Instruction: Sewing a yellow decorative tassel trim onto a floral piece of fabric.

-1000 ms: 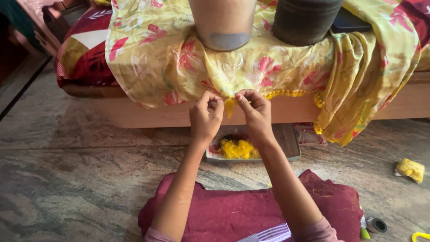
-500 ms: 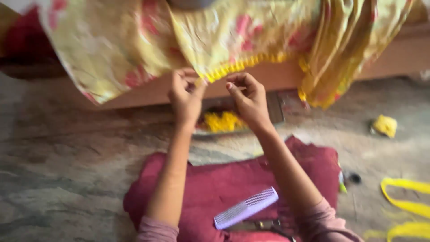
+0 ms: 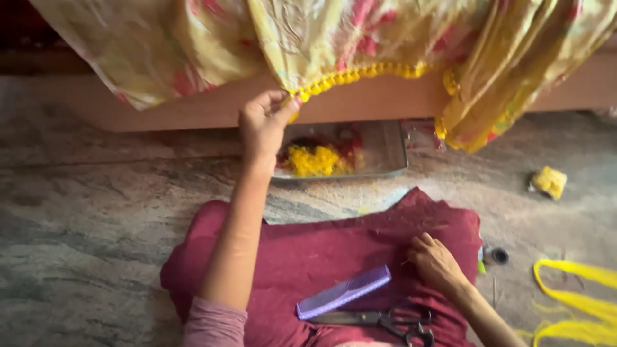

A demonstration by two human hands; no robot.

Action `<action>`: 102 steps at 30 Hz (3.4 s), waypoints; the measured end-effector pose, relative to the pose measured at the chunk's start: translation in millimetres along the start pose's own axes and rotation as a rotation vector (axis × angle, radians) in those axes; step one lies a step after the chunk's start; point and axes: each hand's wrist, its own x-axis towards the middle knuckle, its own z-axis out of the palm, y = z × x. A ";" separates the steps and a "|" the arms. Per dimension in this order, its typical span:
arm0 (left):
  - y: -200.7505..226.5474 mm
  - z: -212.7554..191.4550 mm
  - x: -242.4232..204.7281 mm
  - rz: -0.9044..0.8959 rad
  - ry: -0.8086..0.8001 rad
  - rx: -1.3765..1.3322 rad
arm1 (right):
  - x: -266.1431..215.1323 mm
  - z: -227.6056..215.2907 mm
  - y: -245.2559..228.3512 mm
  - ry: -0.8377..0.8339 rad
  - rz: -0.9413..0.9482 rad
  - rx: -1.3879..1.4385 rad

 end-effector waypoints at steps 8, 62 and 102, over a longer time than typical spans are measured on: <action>13.3 1.6 -11.9 0.061 0.034 0.111 | 141.9 -113.2 -68.7 0.493 0.165 0.463; 45.5 -4.4 -18.8 0.136 0.029 0.190 | 255.7 -216.3 -173.9 0.893 -0.015 0.715; 35.7 1.8 -19.5 0.007 0.089 0.022 | 277.8 -188.5 -137.7 0.509 -0.054 1.344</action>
